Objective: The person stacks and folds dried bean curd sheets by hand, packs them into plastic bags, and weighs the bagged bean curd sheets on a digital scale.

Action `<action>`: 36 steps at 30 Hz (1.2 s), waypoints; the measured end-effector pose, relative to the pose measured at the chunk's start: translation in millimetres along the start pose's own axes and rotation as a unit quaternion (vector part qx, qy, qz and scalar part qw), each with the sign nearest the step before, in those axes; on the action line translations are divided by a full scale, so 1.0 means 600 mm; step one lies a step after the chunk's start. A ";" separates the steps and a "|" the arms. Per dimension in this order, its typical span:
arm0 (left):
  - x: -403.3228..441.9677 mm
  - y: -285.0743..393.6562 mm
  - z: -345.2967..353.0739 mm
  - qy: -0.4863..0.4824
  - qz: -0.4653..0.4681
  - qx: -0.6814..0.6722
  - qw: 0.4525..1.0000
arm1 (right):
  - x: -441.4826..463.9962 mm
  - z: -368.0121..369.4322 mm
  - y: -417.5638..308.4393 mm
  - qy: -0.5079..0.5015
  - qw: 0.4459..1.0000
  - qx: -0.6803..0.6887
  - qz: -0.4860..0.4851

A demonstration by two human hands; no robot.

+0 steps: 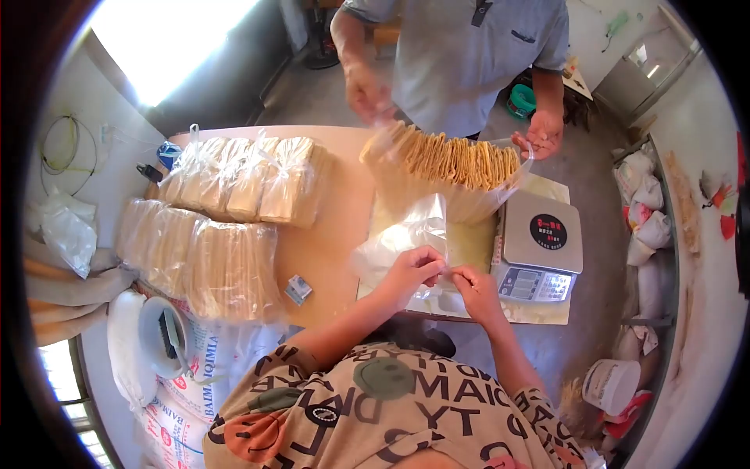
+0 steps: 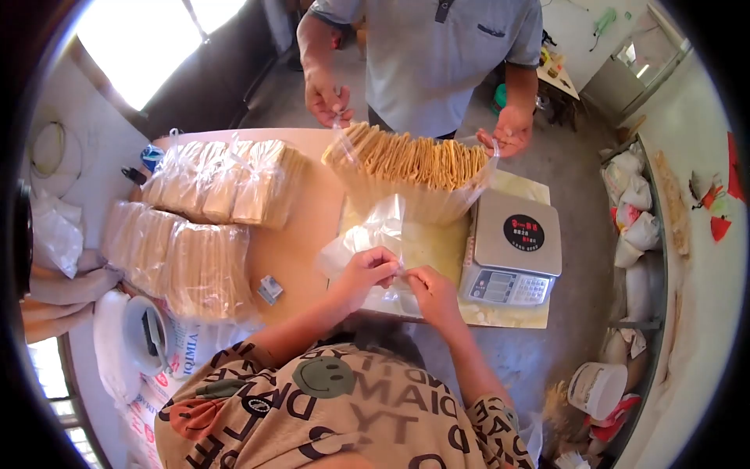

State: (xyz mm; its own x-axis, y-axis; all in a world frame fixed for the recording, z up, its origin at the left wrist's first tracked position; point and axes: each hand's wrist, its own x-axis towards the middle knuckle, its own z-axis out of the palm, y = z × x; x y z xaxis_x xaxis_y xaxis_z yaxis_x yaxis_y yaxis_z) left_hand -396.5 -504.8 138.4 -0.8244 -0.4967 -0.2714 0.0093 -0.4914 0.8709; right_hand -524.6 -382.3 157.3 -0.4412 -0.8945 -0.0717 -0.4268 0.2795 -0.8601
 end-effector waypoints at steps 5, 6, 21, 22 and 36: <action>0.000 0.006 0.020 0.017 -0.013 -0.083 0.996 | 0.003 -0.002 -0.012 0.119 0.980 -0.099 -0.123; 0.001 0.011 0.025 0.018 -0.008 -0.081 0.997 | 0.006 -0.006 -0.026 0.180 0.939 -0.187 -0.226; -0.010 -0.008 -0.011 0.075 0.008 -0.125 0.989 | 0.032 -0.015 0.014 -0.016 0.947 0.292 0.129; -0.014 -0.006 -0.007 0.069 0.009 -0.083 0.994 | 0.030 -0.009 0.020 -0.017 0.948 0.292 0.130; -0.022 -0.018 -0.016 0.067 -0.029 -0.116 0.991 | 0.025 0.034 0.033 -0.015 0.926 0.359 0.114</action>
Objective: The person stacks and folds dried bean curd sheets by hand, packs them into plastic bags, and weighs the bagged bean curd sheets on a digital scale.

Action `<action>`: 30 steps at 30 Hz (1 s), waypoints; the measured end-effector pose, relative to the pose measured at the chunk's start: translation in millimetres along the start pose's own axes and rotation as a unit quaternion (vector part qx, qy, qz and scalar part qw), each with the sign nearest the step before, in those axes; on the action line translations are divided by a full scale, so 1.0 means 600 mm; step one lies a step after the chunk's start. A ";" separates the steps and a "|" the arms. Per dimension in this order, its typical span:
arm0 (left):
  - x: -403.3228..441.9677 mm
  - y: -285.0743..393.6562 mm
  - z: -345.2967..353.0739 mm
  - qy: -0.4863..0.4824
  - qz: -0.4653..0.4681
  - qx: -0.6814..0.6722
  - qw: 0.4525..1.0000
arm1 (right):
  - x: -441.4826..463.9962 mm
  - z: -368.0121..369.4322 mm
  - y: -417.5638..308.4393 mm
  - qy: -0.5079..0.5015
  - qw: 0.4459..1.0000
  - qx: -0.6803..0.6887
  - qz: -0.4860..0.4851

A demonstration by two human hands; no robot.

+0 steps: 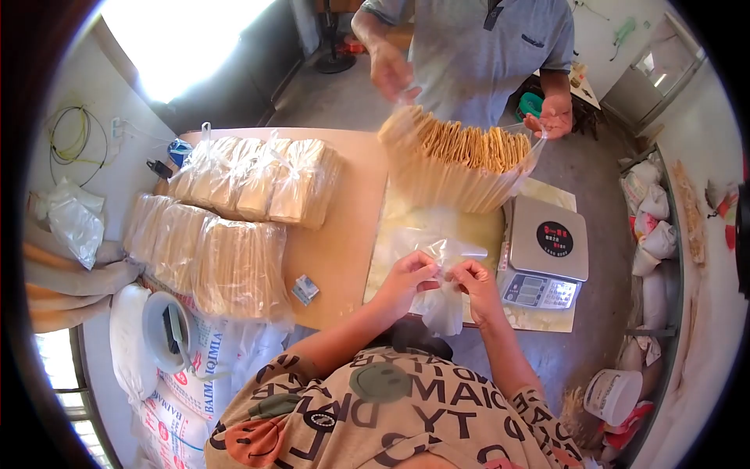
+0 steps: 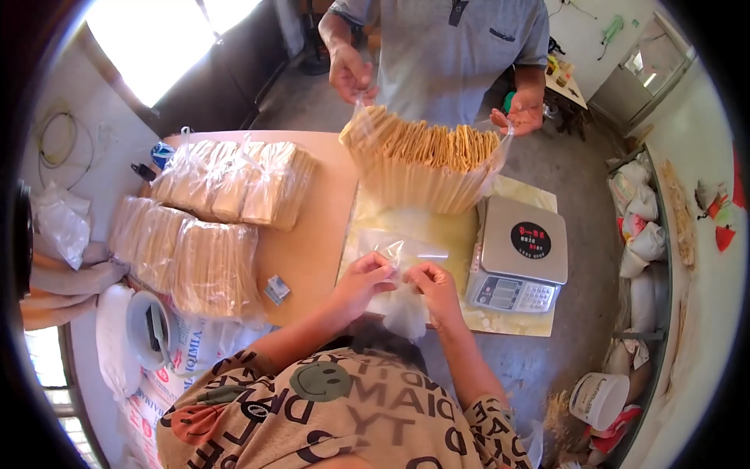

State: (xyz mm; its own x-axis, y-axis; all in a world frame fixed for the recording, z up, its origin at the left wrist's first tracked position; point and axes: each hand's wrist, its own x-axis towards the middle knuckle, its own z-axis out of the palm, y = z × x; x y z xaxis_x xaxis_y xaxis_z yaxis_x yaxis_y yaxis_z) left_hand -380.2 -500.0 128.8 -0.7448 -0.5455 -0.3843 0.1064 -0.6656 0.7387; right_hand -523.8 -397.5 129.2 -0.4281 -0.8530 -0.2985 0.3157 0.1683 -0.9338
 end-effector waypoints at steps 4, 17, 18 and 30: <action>-0.009 0.022 -0.008 -0.023 0.008 -0.133 0.991 | 0.019 -0.030 0.030 0.138 0.989 0.024 0.048; -0.004 0.013 -0.258 0.147 0.287 0.534 0.782 | -0.009 -0.119 -0.085 0.201 0.975 0.090 -0.040; -0.004 0.039 -0.200 0.157 0.363 0.572 0.719 | -0.006 -0.086 -0.094 0.171 0.984 -0.011 -0.039; 0.041 0.128 -0.071 -0.112 0.069 0.265 0.955 | 0.008 0.000 -0.203 -0.099 0.757 -0.618 -0.186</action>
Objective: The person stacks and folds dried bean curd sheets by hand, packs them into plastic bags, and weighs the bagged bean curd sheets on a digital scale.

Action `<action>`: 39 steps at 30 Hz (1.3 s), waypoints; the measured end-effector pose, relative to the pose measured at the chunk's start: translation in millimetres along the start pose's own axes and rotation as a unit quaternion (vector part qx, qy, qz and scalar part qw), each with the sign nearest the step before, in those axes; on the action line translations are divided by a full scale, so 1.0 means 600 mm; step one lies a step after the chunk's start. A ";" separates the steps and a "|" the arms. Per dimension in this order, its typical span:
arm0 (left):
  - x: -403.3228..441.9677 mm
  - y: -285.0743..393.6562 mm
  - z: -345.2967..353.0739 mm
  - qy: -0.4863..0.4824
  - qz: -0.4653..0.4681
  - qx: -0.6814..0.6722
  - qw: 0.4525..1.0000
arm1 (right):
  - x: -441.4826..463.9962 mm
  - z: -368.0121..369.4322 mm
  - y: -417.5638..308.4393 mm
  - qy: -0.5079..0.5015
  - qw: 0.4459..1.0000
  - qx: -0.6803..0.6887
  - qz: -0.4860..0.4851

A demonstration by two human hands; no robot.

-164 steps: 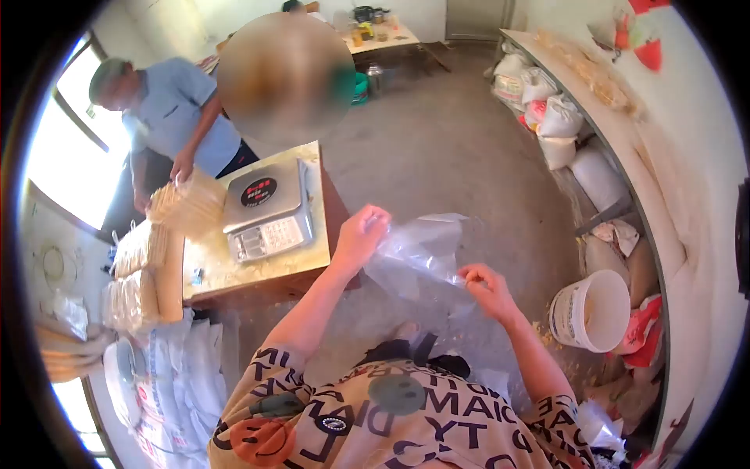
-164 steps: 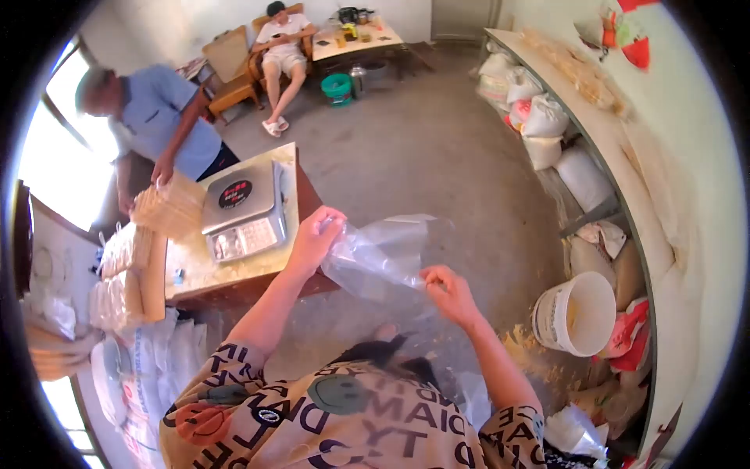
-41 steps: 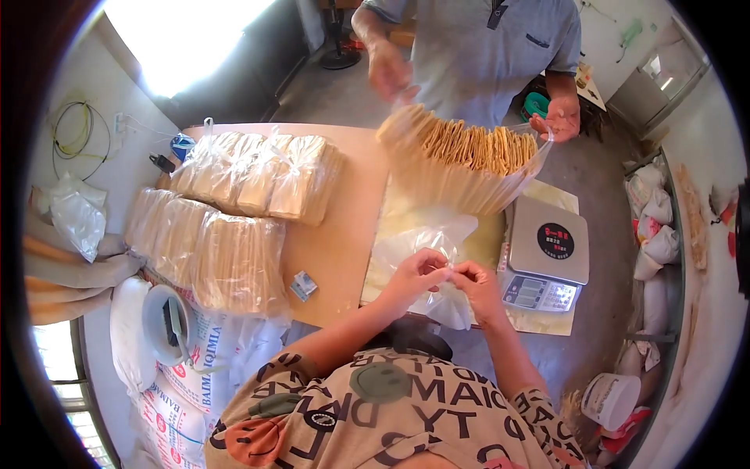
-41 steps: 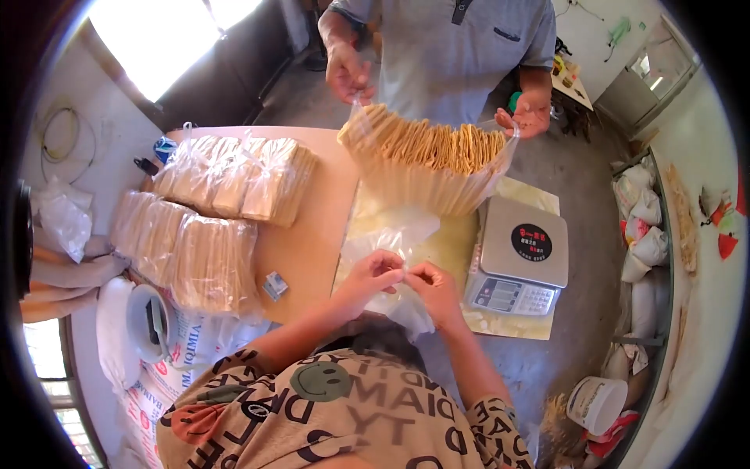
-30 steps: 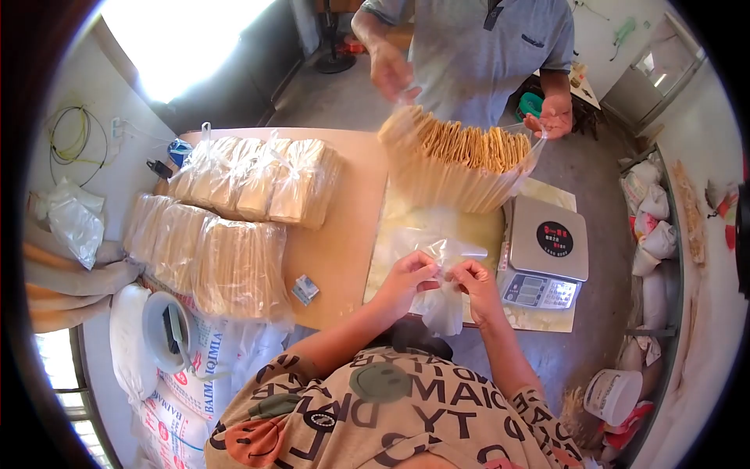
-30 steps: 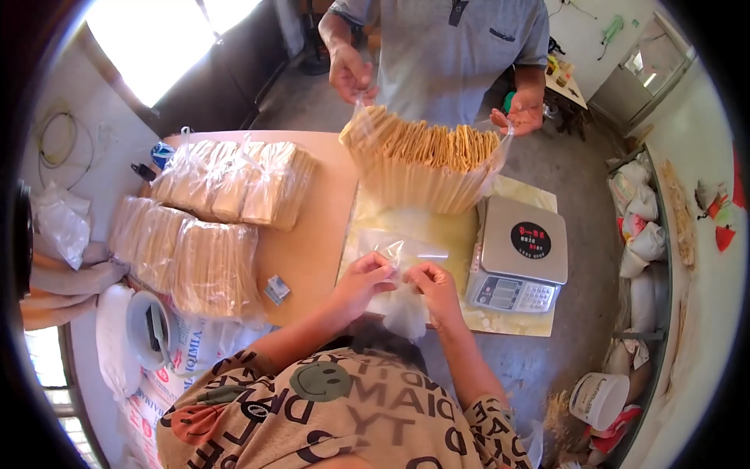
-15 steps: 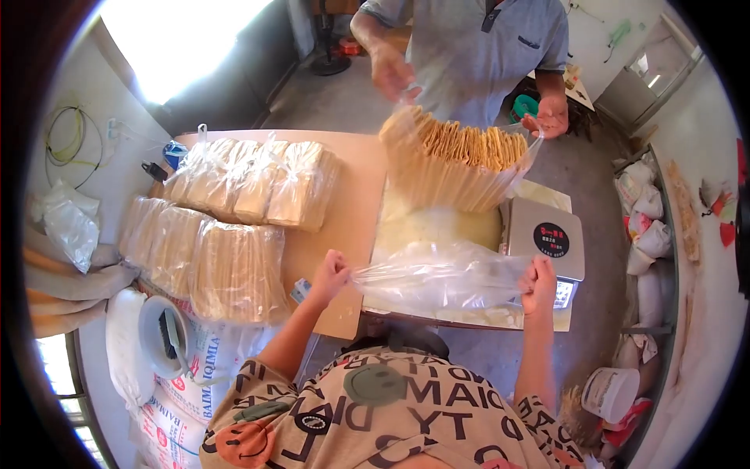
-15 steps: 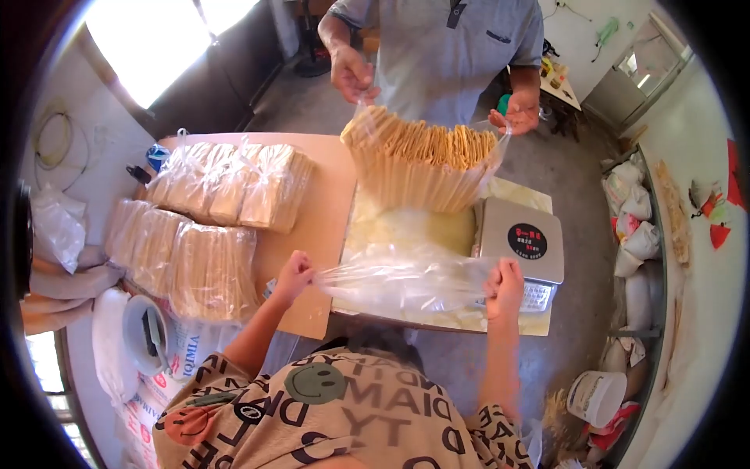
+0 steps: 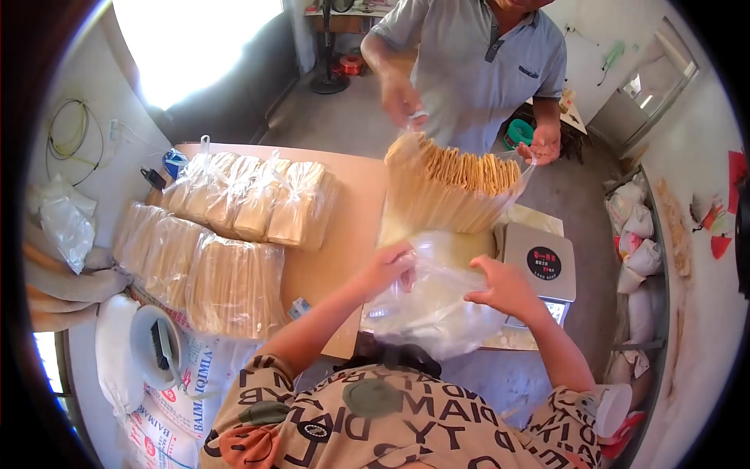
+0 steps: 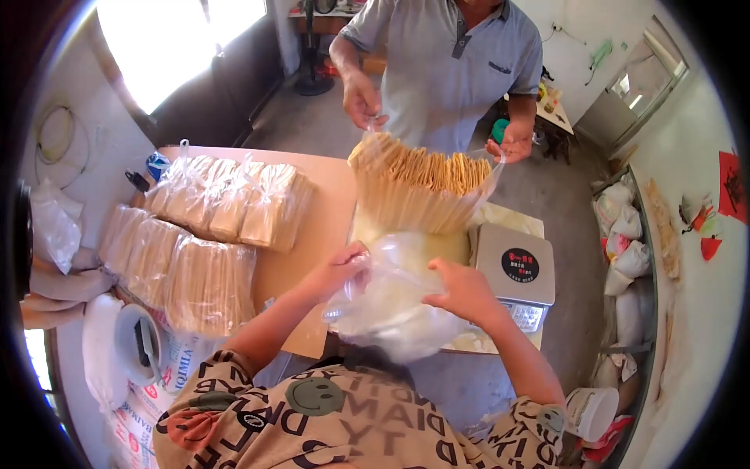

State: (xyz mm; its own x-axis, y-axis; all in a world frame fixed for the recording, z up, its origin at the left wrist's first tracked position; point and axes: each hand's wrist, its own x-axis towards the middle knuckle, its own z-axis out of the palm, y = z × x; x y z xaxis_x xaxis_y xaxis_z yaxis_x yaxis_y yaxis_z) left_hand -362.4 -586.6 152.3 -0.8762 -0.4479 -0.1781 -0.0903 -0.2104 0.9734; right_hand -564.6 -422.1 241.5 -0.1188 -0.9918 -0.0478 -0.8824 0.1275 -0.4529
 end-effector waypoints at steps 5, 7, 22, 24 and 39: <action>-0.062 0.095 0.045 -0.029 -0.102 -0.052 0.993 | 0.002 0.068 0.153 0.082 0.972 -0.188 0.113; -0.069 0.106 0.046 -0.071 -0.093 -0.150 0.982 | 0.027 0.047 0.226 0.165 0.959 -0.196 0.119; -0.030 0.015 -0.078 0.045 0.076 0.304 0.948 | 0.051 -0.029 0.152 0.282 0.778 0.533 0.175; -0.038 0.014 -0.090 0.088 0.065 0.334 0.936 | 0.055 -0.008 0.152 0.239 0.791 0.515 0.228; 0.058 0.089 -0.093 0.192 0.199 0.117 0.954 | 0.082 -0.002 0.224 0.324 0.912 0.208 0.141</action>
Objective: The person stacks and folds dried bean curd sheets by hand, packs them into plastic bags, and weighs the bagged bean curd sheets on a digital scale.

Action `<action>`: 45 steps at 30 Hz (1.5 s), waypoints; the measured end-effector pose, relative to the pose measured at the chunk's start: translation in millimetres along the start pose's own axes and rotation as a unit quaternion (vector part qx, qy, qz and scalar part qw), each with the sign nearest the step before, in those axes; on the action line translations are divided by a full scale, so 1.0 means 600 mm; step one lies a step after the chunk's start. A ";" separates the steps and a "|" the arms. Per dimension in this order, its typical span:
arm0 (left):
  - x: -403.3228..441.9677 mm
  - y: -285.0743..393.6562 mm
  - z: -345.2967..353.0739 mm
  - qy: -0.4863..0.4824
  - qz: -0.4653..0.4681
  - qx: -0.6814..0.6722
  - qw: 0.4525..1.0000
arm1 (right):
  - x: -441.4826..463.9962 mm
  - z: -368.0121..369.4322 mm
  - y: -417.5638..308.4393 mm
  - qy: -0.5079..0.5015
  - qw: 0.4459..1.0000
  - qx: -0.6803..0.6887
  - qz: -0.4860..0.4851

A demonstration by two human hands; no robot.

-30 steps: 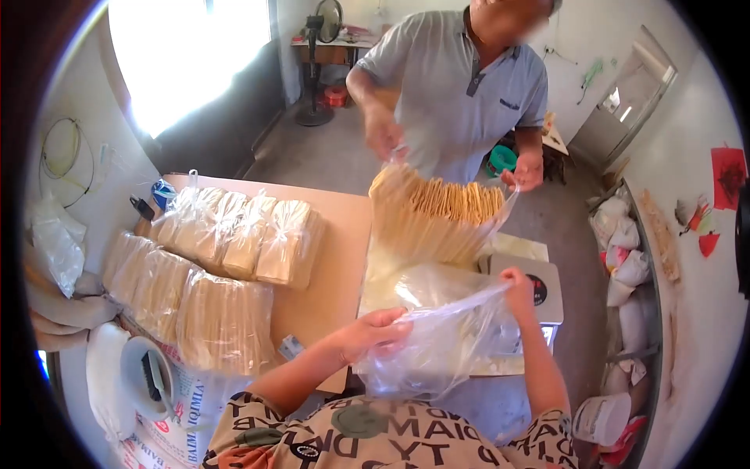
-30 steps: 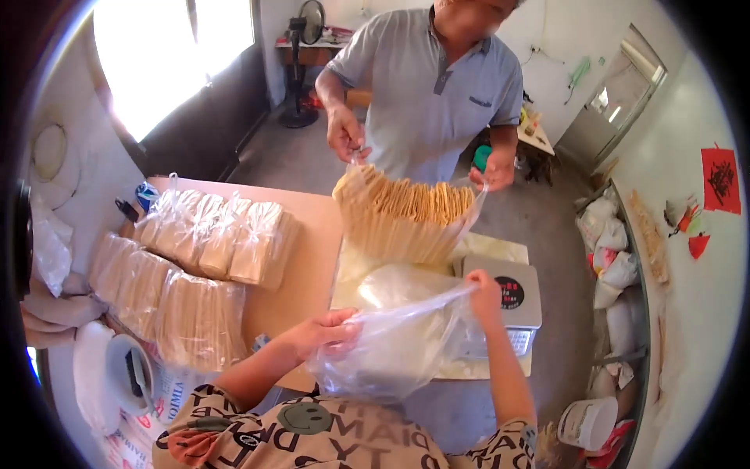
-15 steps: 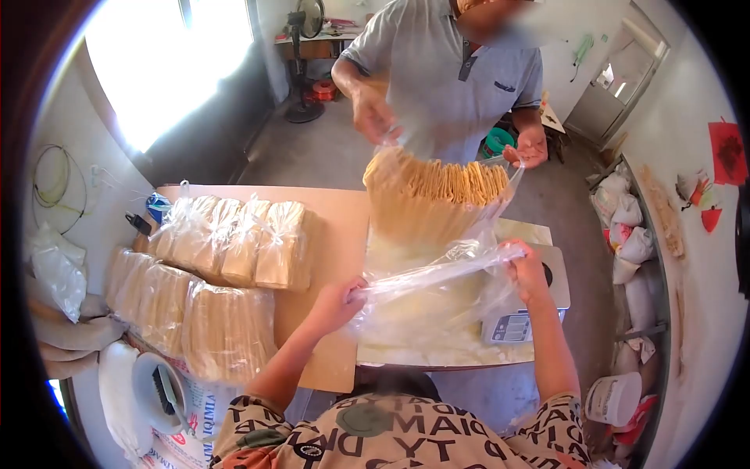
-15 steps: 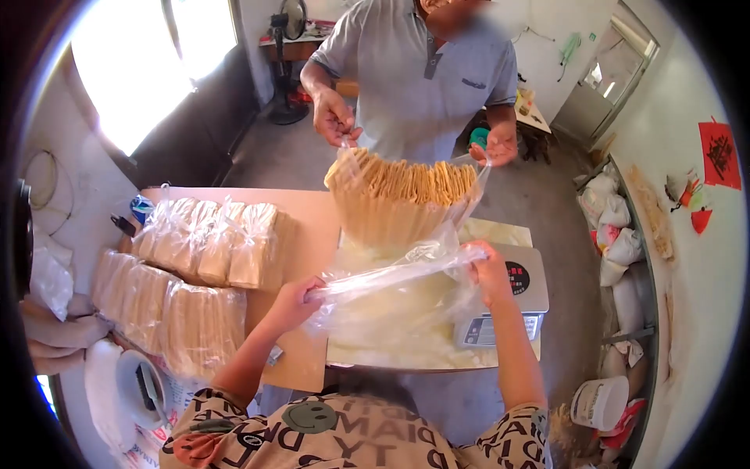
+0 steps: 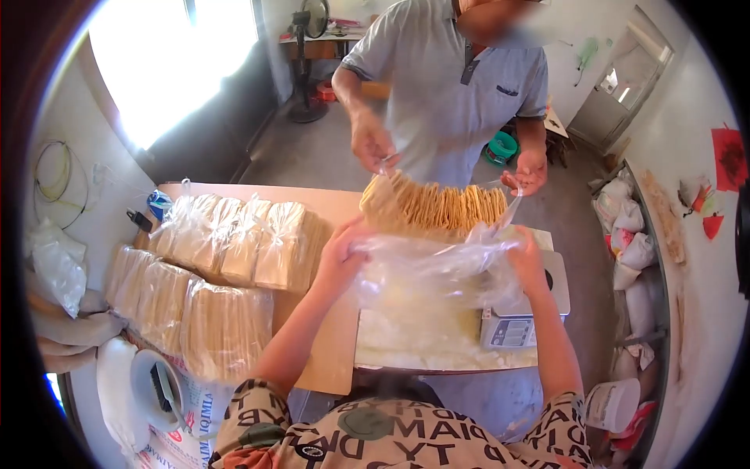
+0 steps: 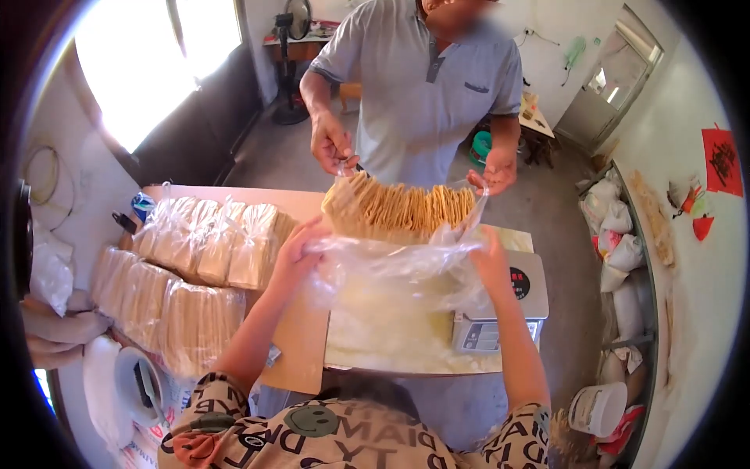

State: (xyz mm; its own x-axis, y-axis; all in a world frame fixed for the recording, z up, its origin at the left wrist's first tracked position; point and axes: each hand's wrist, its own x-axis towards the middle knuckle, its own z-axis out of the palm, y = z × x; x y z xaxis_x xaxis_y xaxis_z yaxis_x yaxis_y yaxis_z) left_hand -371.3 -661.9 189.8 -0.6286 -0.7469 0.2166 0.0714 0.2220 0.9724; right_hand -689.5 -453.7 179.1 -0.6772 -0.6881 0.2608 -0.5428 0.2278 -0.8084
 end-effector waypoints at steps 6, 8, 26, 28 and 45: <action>0.123 -0.060 0.059 0.001 0.076 0.031 0.997 | 0.069 0.018 -0.050 -0.050 0.969 0.178 0.167; 0.119 -0.075 0.072 0.040 0.000 0.047 0.998 | 0.066 0.021 -0.039 -0.051 0.963 0.198 0.176; -0.043 0.089 0.078 0.068 -0.145 -0.024 0.987 | -0.028 -0.041 -0.058 -0.118 0.915 0.314 0.226; -0.081 0.081 0.073 0.047 -0.172 -0.024 0.984 | -0.058 -0.044 -0.045 -0.142 0.911 0.290 0.257; -0.121 0.086 -0.007 -0.027 -0.006 0.268 0.963 | -0.084 -0.113 -0.078 -0.253 0.943 0.138 0.167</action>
State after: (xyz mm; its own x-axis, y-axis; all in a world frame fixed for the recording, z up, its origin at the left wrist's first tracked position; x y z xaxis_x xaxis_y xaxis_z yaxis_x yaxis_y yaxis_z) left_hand -319.0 -598.7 224.8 -0.6668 -0.7214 0.1871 -0.3368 0.5156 0.7879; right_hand -663.6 -383.2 239.6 -0.4252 -0.8666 -0.2611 -0.1450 0.3499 -0.9255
